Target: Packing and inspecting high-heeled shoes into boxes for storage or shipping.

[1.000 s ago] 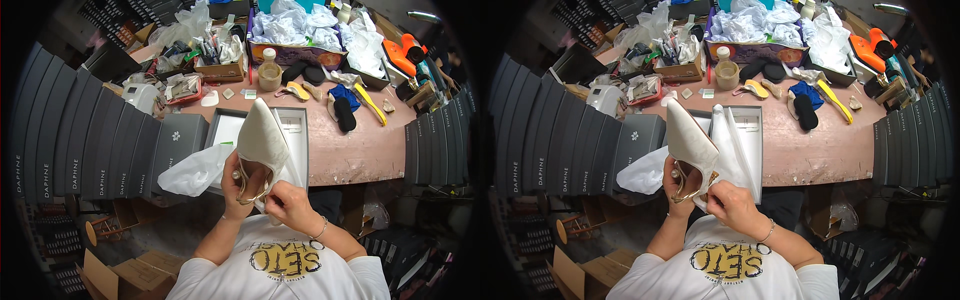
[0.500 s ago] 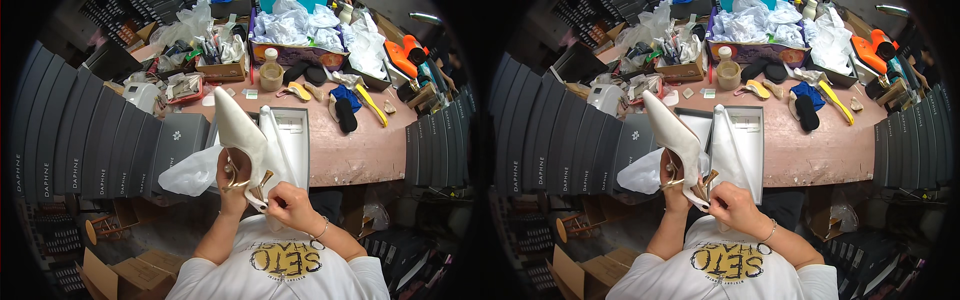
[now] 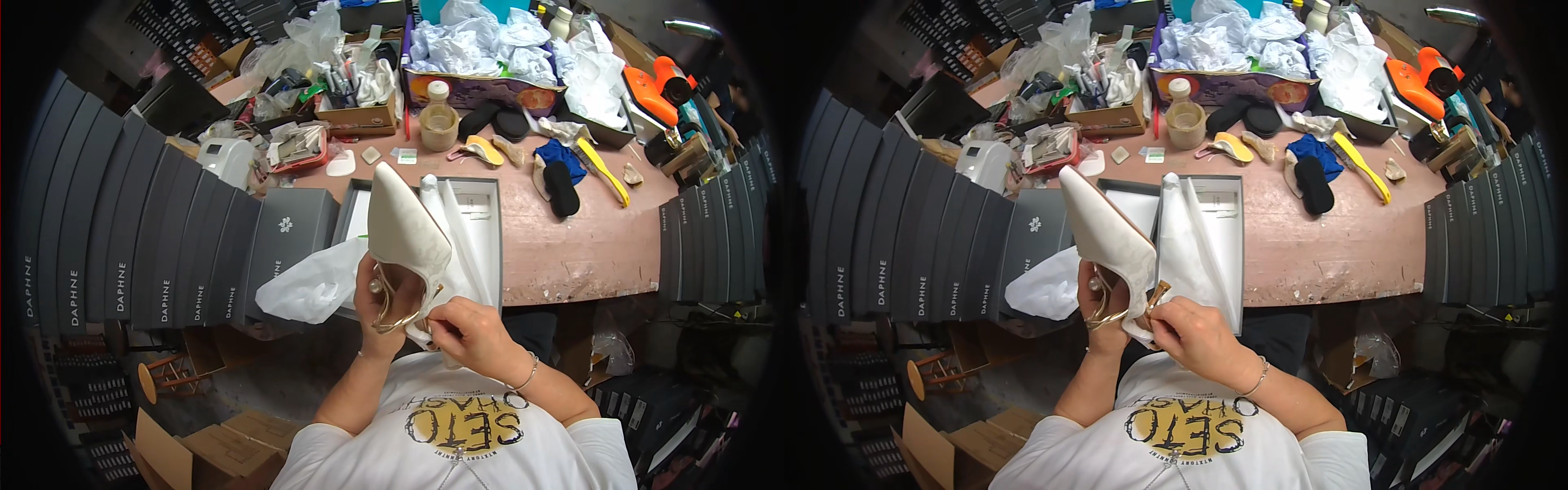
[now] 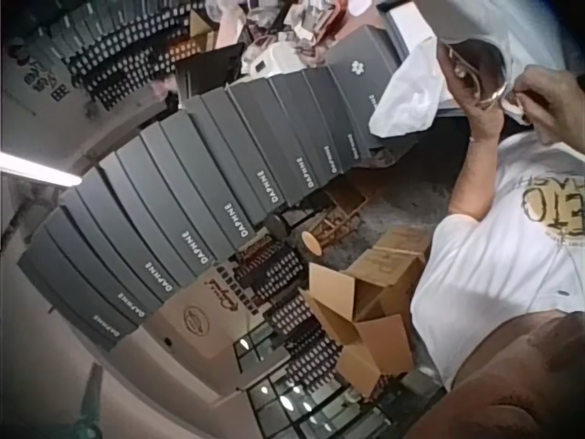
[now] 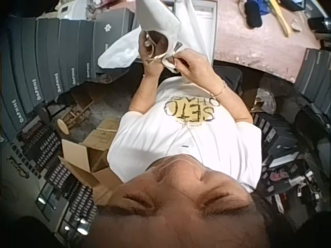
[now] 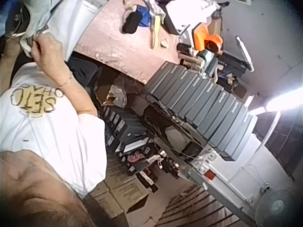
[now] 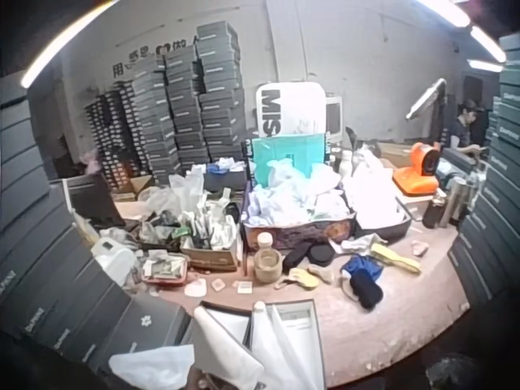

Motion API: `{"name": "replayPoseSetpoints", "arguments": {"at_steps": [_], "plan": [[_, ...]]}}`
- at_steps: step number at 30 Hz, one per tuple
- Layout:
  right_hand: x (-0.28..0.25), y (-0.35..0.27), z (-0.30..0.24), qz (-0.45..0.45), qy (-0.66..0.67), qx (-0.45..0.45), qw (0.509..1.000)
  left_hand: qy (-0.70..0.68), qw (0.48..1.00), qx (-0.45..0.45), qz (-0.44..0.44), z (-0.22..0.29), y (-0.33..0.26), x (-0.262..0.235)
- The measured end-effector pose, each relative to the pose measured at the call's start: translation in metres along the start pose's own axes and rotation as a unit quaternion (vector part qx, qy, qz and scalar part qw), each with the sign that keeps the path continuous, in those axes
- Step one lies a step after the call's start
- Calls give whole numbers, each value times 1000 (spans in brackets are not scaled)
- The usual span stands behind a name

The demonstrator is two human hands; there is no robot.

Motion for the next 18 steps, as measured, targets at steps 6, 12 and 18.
{"name": "replayPoseSetpoints", "arguments": {"at_steps": [6, 12, 18], "plan": [[-6, -1, 5, 2, -7, -23, 1000, -29, 999, -8, 36, -25, -9, -12], [-6, -1, 3, 44, -35, -68, 996, -21, 999, -15, 22, -26, -5, -12], [-7, -1, 10, 22, -13, -60, 998, 3, 1000, -12, 29, -23, -2, -2]]}}
Point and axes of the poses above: each hand's wrist, its own y-axis towards the middle knuckle, its own x-axis out of the palm, z = x × y, the point moved 5 cm from there along y, towards the middle knuckle, and after that the axes turned 2 degrees about z, right-handed, at the moved point
